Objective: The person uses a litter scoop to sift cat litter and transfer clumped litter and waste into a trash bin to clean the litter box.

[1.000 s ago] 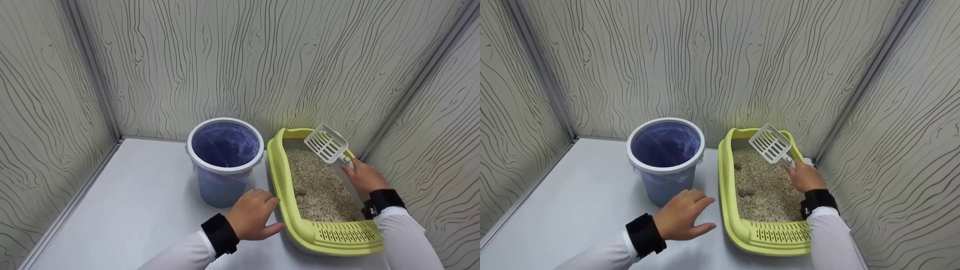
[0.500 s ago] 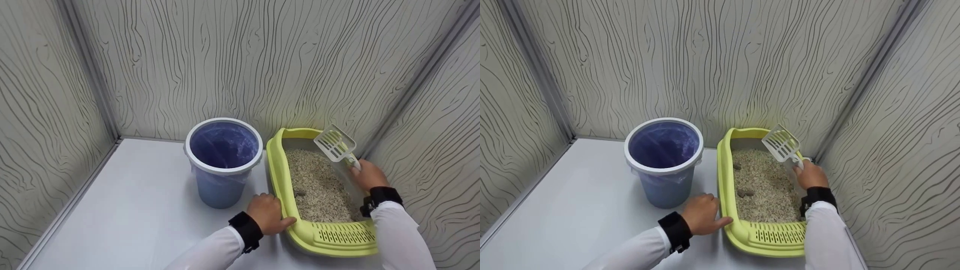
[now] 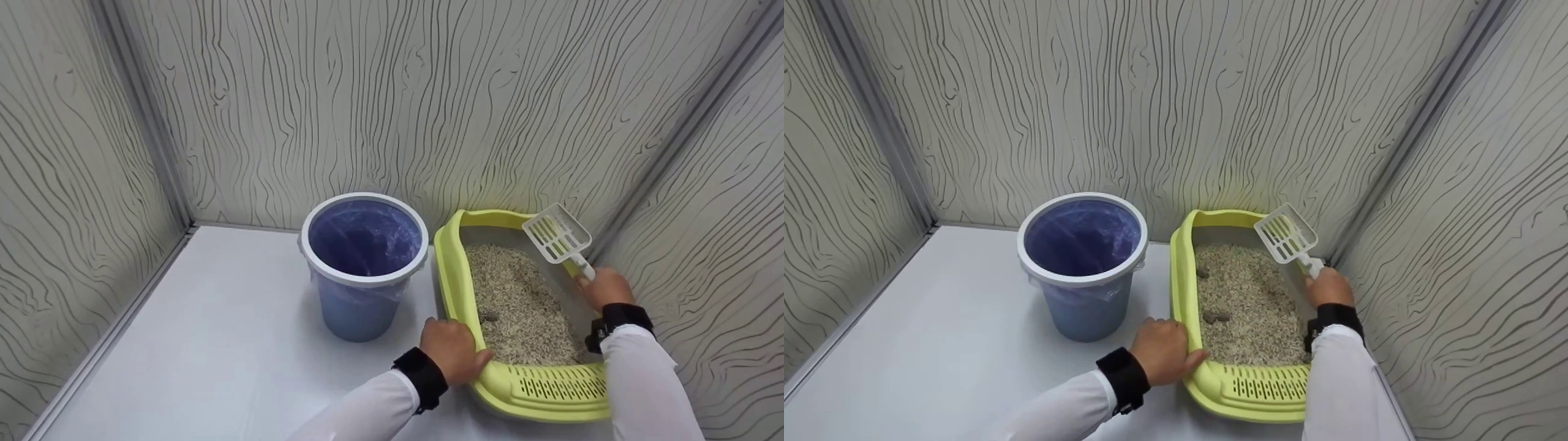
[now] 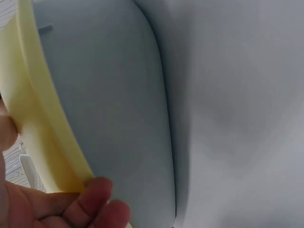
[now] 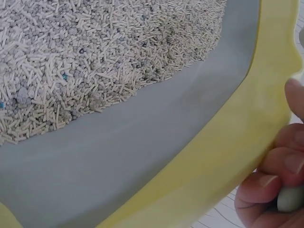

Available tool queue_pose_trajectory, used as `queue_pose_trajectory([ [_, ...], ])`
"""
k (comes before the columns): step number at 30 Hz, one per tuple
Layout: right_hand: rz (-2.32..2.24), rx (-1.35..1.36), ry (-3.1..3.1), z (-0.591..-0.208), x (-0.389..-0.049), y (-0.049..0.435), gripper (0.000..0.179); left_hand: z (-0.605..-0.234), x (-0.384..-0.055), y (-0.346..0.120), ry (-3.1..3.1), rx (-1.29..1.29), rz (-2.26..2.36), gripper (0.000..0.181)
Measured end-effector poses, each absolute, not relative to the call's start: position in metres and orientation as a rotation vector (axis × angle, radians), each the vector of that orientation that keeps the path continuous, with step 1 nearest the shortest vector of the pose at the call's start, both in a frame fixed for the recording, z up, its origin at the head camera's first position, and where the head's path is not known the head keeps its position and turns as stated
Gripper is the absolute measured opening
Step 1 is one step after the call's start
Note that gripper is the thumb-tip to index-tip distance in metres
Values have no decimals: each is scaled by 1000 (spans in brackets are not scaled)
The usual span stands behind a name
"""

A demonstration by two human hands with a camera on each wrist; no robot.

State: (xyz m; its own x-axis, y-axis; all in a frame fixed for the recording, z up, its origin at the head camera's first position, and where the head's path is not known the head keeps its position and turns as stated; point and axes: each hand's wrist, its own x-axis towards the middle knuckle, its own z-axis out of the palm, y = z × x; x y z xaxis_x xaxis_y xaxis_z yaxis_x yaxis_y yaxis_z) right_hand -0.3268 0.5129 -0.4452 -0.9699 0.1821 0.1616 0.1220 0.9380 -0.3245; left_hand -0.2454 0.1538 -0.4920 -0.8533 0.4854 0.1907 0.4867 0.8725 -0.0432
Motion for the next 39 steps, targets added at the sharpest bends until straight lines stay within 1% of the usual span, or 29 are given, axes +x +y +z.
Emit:
queue_pose_trajectory([
  [4,470,-254,-2851,-445,-326,511,34,-494,-247,156,-2815,-768,-9,70],
  [10,474,-247,-2873,-443,-325,503,26,-500,-250,161,-2763,-719,32,65],
  [20,423,-247,-2974,-439,-323,507,25,-489,-250,158,-2842,-738,10,62],
  [28,378,-141,-3012,-439,-322,505,25,-485,-256,146,-2895,-755,-29,62],
  [39,414,-172,-3101,-432,-310,504,22,-480,-263,140,-2986,-677,-136,55],
])
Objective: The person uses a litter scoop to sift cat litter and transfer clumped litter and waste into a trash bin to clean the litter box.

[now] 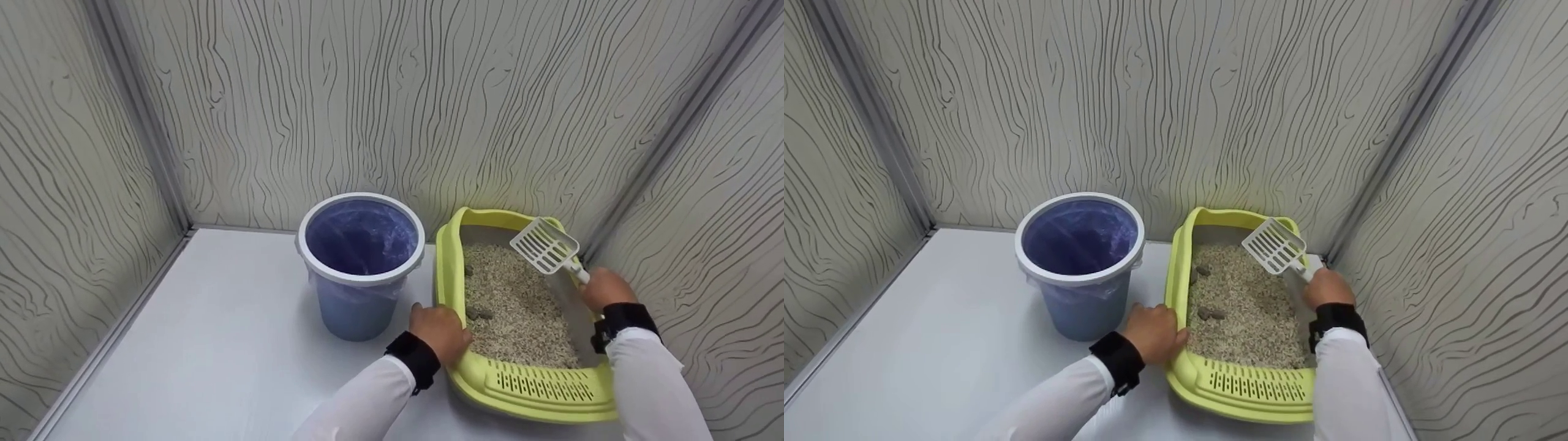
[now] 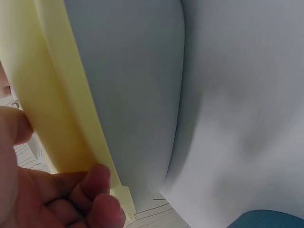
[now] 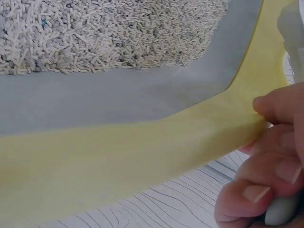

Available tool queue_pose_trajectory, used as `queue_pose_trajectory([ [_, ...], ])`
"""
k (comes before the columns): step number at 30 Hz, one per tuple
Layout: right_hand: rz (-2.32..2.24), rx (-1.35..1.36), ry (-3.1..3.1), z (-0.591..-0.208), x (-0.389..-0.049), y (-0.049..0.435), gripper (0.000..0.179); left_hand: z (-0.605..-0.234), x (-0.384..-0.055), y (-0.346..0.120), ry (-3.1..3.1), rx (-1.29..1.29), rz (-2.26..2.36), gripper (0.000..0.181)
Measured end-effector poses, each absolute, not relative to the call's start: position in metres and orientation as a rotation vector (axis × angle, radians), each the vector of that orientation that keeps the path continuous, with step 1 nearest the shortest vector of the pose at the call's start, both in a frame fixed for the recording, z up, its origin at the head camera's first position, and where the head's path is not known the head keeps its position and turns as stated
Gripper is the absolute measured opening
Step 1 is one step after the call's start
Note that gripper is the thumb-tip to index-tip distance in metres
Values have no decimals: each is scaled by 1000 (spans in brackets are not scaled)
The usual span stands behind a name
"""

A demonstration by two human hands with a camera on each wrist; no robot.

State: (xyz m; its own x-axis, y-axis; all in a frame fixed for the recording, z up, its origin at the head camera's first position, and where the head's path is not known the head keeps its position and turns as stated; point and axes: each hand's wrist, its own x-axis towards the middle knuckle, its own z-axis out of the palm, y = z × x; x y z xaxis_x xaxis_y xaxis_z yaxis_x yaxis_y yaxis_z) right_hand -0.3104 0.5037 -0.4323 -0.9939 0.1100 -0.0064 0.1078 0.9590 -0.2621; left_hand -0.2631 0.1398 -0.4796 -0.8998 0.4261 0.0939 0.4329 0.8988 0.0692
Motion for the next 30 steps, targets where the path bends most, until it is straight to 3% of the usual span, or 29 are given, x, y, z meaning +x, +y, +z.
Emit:
queue_pose_trajectory([
  [7,393,-228,-3172,-423,-299,494,12,-480,-270,137,-3004,-637,-200,51],
  [14,357,-224,-3151,-416,-286,486,13,-485,-281,133,-2970,-764,-6,41],
  [19,408,-247,-3262,-406,-285,489,8,-488,-277,127,-2980,-661,-166,57],
  [27,498,-331,-3174,-420,-302,505,28,-491,-248,122,-3032,-622,-187,74],
  [30,495,-314,-3152,-426,-308,506,30,-492,-246,123,-3056,-673,-106,67],
])
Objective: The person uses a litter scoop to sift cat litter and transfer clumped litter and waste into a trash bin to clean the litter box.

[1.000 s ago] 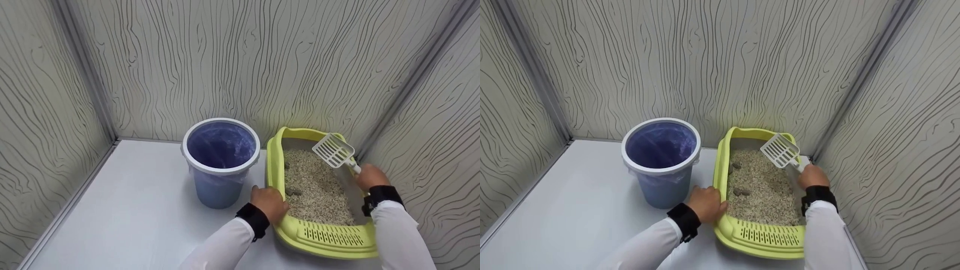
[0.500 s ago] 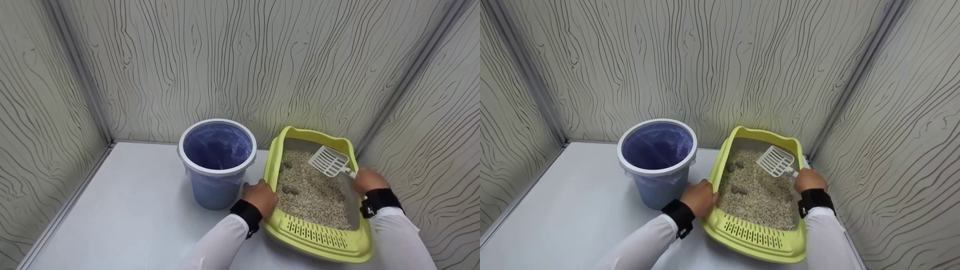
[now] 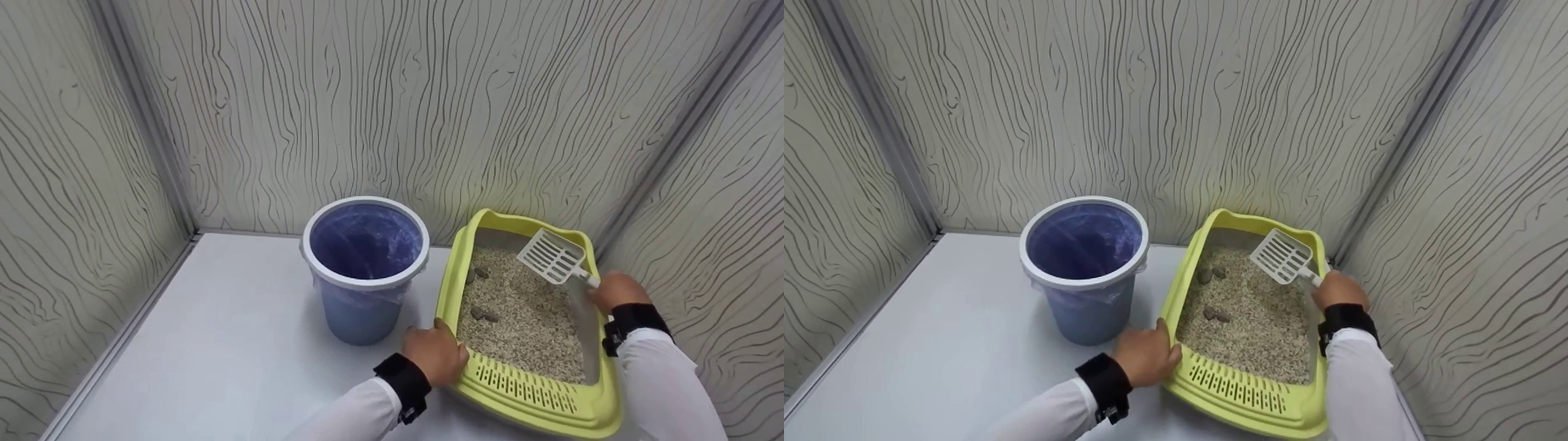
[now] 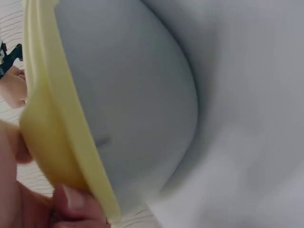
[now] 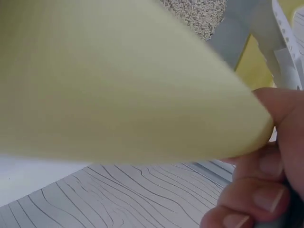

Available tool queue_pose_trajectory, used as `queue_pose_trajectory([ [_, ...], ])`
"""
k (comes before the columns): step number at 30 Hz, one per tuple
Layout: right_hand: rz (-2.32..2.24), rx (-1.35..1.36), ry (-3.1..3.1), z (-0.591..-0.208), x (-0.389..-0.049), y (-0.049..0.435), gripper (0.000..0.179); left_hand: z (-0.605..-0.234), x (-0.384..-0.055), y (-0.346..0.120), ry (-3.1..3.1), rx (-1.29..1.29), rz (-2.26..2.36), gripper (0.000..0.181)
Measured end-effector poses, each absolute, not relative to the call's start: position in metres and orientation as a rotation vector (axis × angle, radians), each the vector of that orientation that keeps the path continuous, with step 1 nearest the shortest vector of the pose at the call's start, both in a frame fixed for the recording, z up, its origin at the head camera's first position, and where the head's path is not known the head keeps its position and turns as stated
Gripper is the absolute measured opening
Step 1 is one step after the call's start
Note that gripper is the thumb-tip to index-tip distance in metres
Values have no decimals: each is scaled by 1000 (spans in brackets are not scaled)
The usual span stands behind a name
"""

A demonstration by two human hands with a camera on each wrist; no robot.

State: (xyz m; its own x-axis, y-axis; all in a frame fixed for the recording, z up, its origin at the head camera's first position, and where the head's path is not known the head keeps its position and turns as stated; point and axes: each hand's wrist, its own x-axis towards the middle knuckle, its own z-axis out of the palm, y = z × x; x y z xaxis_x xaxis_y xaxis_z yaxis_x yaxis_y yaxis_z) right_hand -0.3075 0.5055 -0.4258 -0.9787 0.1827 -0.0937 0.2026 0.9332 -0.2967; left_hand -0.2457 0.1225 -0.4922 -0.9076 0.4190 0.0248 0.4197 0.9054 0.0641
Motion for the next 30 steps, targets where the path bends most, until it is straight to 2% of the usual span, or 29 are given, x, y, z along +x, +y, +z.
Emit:
queue_pose_trajectory([
  [4,-449,210,3043,-429,-308,506,29,-487,-247,126,-3060,-819,146,46],
  [6,-434,178,3050,-428,-307,507,27,-485,-250,128,-3052,-865,218,41],
  [13,-387,129,3058,-422,-302,509,24,-478,-261,128,-3093,-749,124,62],
  [16,-388,128,3046,-421,-299,509,25,-477,-266,126,-3088,-746,148,59],
  [24,-472,124,3036,-422,-289,506,25,-484,-270,124,-3052,-422,-317,57],
  [30,-361,101,3020,-423,-286,508,31,-494,-258,121,-2956,-435,-403,56],
])
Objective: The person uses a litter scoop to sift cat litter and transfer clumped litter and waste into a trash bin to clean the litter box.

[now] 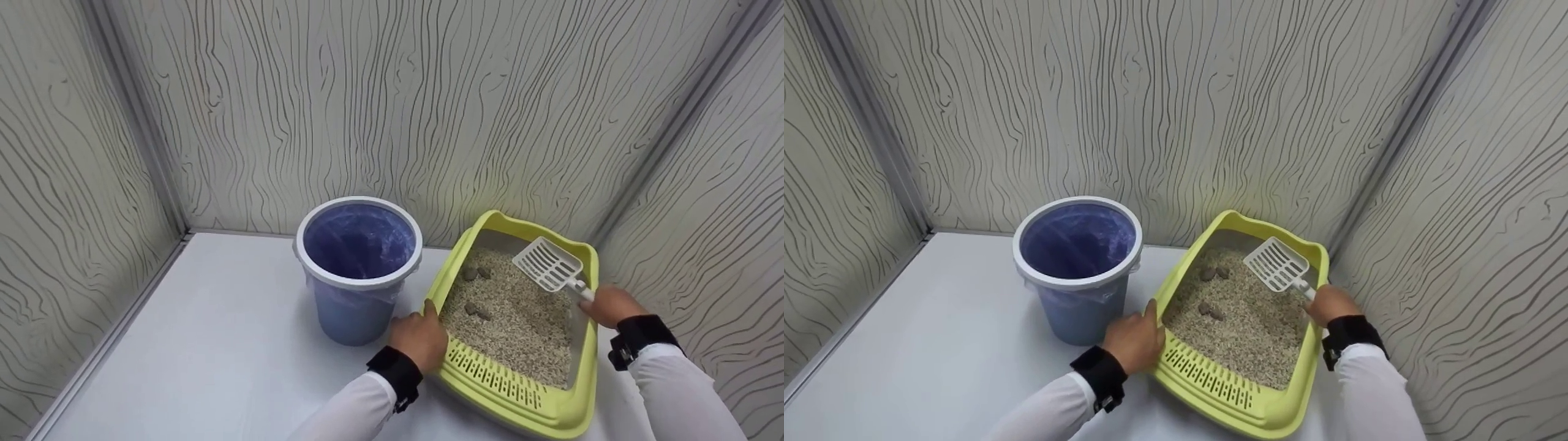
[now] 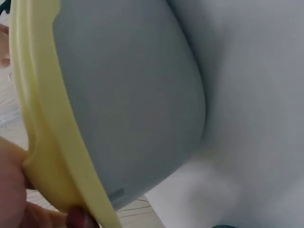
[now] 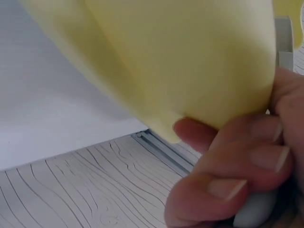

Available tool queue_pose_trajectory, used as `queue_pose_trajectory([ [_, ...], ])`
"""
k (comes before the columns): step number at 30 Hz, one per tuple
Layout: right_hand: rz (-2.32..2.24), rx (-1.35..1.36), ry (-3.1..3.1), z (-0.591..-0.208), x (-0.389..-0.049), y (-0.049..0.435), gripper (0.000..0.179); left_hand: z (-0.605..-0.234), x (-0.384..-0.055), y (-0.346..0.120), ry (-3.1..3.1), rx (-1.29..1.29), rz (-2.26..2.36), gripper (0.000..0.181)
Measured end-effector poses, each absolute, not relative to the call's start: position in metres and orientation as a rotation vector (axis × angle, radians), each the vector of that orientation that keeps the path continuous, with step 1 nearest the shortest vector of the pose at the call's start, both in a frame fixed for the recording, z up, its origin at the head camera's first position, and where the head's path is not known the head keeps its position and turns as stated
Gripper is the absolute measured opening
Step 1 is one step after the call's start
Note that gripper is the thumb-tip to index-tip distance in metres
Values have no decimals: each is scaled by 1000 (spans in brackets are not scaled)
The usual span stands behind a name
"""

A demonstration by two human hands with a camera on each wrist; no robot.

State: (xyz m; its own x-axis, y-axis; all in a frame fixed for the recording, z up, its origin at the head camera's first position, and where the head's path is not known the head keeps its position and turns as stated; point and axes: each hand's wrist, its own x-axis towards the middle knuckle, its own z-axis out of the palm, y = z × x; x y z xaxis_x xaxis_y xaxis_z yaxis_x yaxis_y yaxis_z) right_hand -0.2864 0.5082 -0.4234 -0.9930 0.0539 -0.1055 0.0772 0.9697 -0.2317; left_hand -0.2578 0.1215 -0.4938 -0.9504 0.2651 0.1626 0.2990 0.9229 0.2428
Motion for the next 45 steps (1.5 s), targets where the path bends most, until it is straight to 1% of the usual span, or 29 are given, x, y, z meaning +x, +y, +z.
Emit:
queue_pose_trajectory([
  [3,-333,19,3037,-428,-287,510,36,-500,-245,120,-2918,-508,-317,58],
  [5,-306,-55,3057,-430,-287,513,43,-502,-236,119,-2850,-583,-234,57],
  [8,-267,-168,3095,-431,-287,518,48,-506,-229,120,-2718,-650,-134,40],
  [9,-255,-198,3101,-431,-287,520,42,-507,-228,119,-2677,-658,-113,33],
  [11,-262,-231,3113,-432,-286,523,24,-510,-229,119,-2617,-666,-115,19],
  [12,-273,-236,3116,-432,-286,524,16,-511,-230,119,-2605,-672,-132,17],
  [15,-297,-226,3125,-432,-284,525,9,-512,-234,118,-2608,-703,-212,17],
  [18,-312,-211,3134,-432,-283,523,9,-511,-241,116,-2646,-714,-313,21],
  [25,-288,-126,3123,-432,-279,514,13,-507,-254,110,-2708,-662,-515,32],
  [30,-329,-78,3096,-430,-273,507,14,-508,-254,108,-2701,-626,-504,45],
  [33,-348,-69,3072,-428,-271,508,17,-502,-250,110,-2733,-610,-501,51],
  [37,-377,-92,3028,-428,-273,513,26,-492,-238,115,-2863,-615,-520,42],
  [39,-398,-111,3010,-429,-277,517,31,-489,-230,120,-2944,-646,-493,42],
  [41,-420,-127,3012,-430,-282,522,33,-487,-220,127,-3011,-703,-433,52],
  [45,-411,-143,3052,-430,-290,532,37,-487,-204,142,-3055,-768,-284,79],
])
